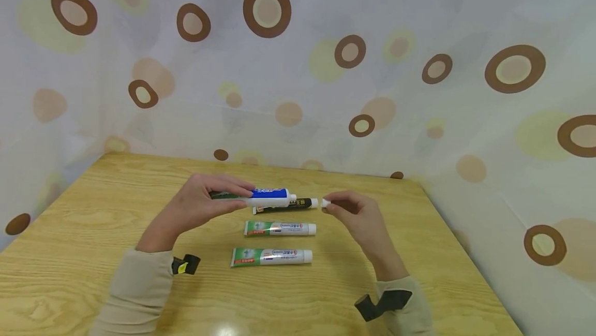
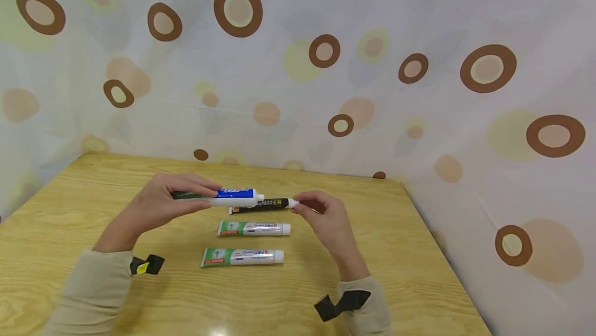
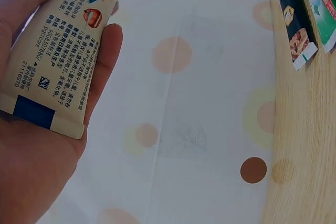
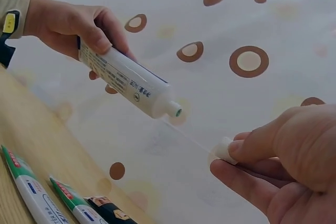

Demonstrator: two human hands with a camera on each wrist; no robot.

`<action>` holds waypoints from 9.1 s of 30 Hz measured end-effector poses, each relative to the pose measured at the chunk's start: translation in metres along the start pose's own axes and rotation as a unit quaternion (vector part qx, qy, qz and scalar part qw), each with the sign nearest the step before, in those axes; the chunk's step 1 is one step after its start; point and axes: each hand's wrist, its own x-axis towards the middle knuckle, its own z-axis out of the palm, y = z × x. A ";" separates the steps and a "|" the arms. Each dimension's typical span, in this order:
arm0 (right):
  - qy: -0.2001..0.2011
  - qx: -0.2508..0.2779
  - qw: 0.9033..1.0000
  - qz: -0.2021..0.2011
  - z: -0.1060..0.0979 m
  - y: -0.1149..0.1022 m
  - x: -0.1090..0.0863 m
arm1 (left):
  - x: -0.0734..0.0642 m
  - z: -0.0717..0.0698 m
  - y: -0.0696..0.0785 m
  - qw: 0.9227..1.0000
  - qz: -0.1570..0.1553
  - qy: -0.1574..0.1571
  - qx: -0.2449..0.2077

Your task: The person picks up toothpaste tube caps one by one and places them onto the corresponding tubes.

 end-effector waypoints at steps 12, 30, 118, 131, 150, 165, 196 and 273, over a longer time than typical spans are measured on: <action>-0.019 0.011 1.000 -0.011 0.019 -0.008 -0.001 | 0.005 0.014 0.002 0.999 0.032 -0.024 -0.019; -0.028 -0.010 0.999 -0.012 0.023 -0.007 -0.002 | 0.005 0.017 0.001 0.999 0.037 -0.026 -0.021; -0.039 -0.056 0.998 -0.010 0.028 -0.009 -0.004 | 0.007 0.019 0.001 0.998 0.048 -0.034 -0.032; -0.059 -0.056 0.996 -0.019 0.027 -0.011 -0.003 | 0.007 0.020 0.000 0.998 0.050 -0.034 -0.032; -0.053 -0.050 0.997 -0.028 0.026 -0.011 -0.004 | 0.006 0.021 0.000 0.998 0.052 -0.033 -0.033; -0.053 -0.026 0.998 -0.022 0.028 -0.012 -0.004 | 0.006 0.019 0.002 0.997 0.060 -0.032 -0.033; -0.054 -0.055 0.996 -0.051 0.026 -0.014 -0.005 | 0.006 0.020 0.001 0.998 0.056 -0.031 -0.028; -0.028 -0.016 0.999 -0.005 0.026 -0.009 -0.010 | 0.007 0.026 0.001 0.995 0.075 -0.057 -0.021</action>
